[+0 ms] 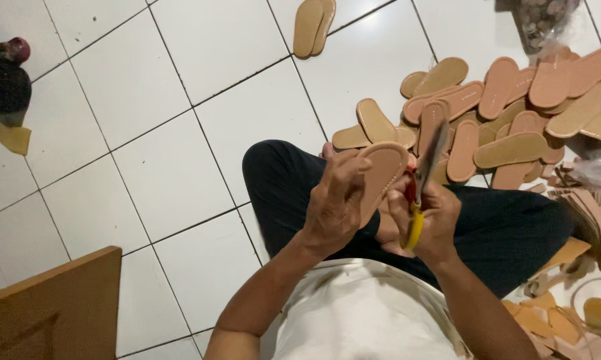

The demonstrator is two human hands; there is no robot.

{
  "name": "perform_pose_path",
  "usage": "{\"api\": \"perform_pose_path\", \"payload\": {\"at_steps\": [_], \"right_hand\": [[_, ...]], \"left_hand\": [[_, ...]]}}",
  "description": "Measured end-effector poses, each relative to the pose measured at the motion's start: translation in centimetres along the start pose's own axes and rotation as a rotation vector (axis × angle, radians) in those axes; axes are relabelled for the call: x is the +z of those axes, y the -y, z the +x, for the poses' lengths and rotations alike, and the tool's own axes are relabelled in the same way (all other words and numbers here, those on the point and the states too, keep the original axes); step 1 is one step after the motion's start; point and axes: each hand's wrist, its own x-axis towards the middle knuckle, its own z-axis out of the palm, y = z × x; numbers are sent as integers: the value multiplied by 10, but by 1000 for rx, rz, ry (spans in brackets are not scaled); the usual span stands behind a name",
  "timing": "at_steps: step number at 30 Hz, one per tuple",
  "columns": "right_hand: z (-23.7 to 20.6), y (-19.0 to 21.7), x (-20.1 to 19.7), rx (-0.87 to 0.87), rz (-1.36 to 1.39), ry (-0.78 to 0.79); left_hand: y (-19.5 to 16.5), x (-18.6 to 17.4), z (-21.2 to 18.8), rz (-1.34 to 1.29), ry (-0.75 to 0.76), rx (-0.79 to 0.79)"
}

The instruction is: The person sits on the tiled floor among a pile of sandal soles and uses scissors to trim excess material from the edge of each sandal sole, rotating the sole to trim around it, then sets the finished sole aside and picks up the next one.

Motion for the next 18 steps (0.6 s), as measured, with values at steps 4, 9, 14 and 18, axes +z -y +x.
{"api": "perform_pose_path", "payload": {"at_steps": [4,9,14,18], "right_hand": [[21,16,2,130,-72,48],[35,35,7,-259,-461,77],[40,37,12,-291,-508,117],[34,28,0,-135,-429,136]], "left_hand": [[1,-7,3,234,57,300],[4,-9,6,303,86,300],[13,-7,7,469,76,347],[20,-9,2,53,-74,-22]]}}
